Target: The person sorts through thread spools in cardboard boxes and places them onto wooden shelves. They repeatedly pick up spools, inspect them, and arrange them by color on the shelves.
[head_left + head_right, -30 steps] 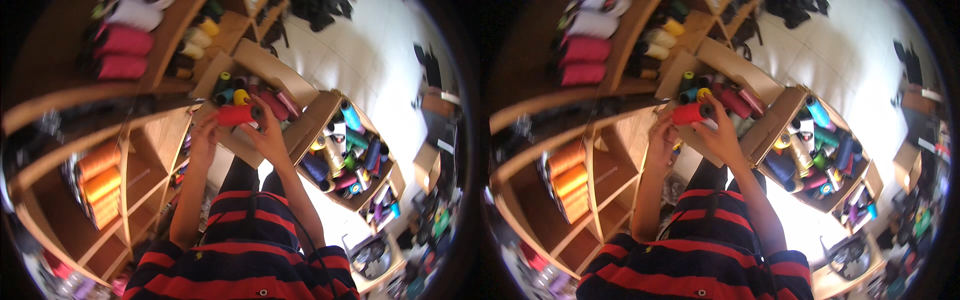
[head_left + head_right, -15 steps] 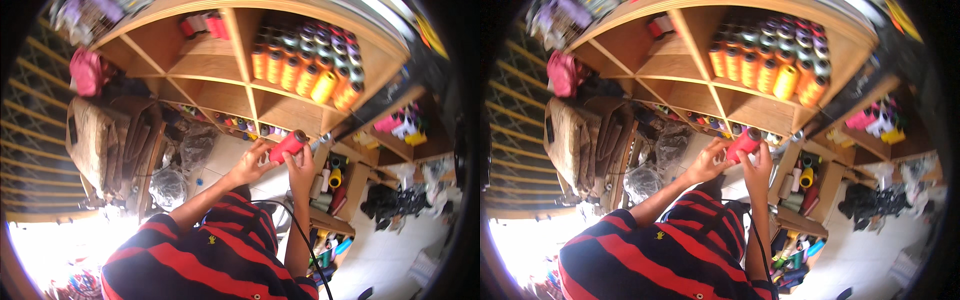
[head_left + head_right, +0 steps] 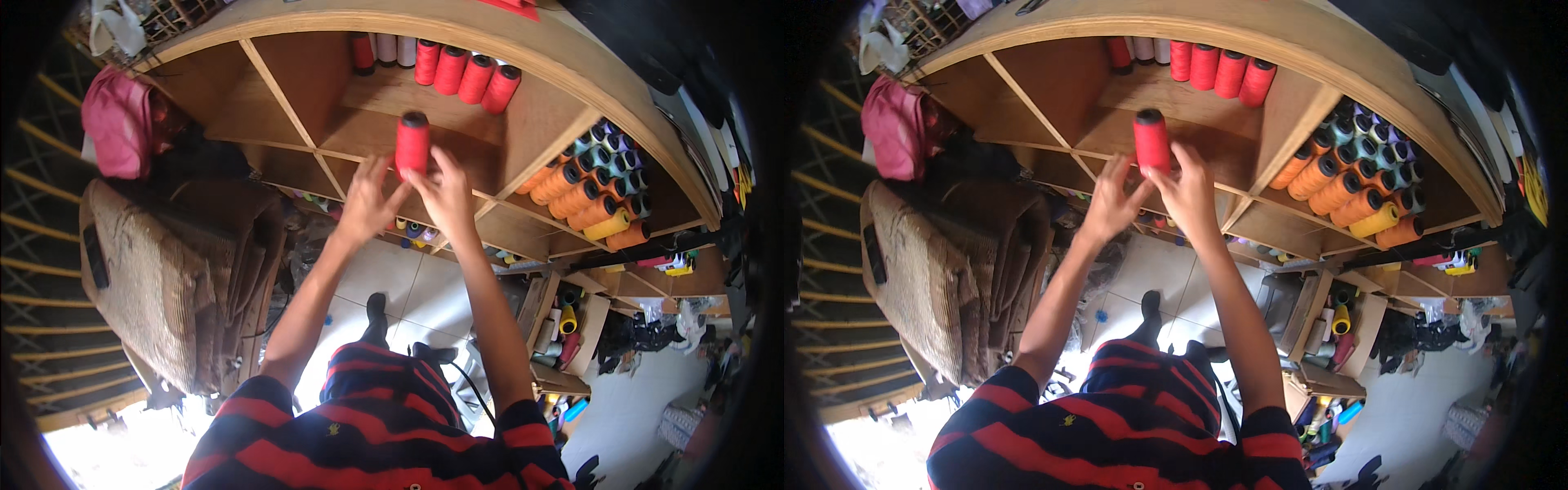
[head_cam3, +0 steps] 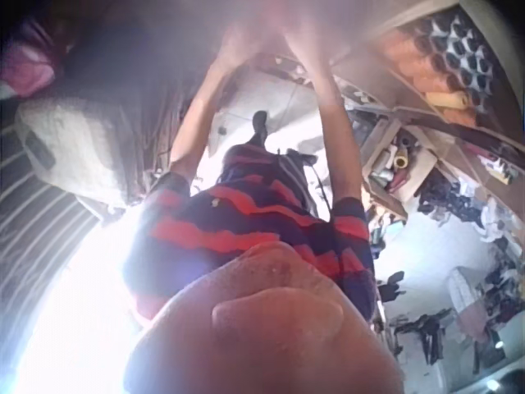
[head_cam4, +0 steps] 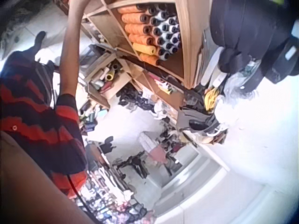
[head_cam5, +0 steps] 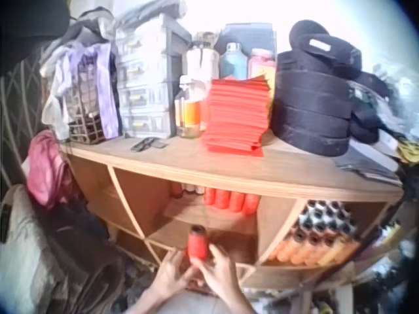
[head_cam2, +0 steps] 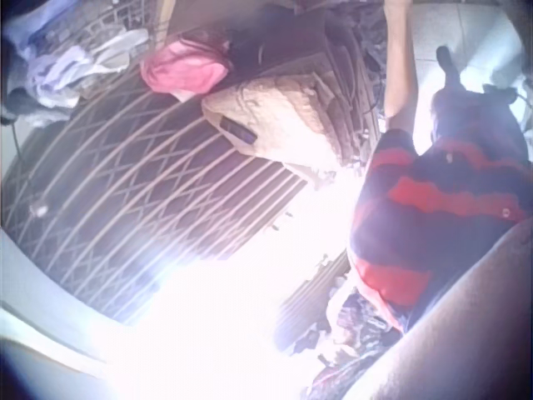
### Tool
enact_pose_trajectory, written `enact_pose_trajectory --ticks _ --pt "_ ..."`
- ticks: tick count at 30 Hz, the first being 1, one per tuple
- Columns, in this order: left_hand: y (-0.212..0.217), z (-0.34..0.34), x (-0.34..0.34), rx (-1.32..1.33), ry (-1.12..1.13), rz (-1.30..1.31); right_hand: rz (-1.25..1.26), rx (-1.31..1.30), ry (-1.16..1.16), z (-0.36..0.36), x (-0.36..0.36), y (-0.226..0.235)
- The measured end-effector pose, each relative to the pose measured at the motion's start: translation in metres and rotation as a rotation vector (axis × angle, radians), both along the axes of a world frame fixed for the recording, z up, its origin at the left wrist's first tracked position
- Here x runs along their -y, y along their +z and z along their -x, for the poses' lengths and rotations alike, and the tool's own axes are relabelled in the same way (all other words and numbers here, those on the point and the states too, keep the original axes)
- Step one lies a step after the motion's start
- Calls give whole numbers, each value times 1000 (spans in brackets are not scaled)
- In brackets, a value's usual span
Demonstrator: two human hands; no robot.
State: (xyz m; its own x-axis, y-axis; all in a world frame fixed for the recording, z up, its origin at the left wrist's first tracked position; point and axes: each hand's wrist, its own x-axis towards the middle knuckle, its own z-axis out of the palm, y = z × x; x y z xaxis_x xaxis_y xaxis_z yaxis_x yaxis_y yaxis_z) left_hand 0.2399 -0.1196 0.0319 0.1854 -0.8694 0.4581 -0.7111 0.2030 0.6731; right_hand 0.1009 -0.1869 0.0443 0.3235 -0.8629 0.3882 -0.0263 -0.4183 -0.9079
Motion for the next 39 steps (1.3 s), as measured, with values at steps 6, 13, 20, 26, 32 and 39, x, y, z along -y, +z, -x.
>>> enact_pose_trajectory --ticks 6,13,20,26,32,39 --pt "0 -61 110 189 166 109 171 -134 -290 -72 86 -25" --pt "-9 -74 191 29 161 -42 32 -219 -326 -70 94 -21" --pt "-13 -75 178 -68 135 129 891 -539 -634 -63 154 25" --pt "-17 -76 136 -184 60 177 1012 -1076 -731 -85 189 59" --pt "-11 -74 137 -169 50 165 636 -880 -233 -106 226 58" --pt "-21 -72 141 -166 107 112 461 -826 -94 -133 261 31"
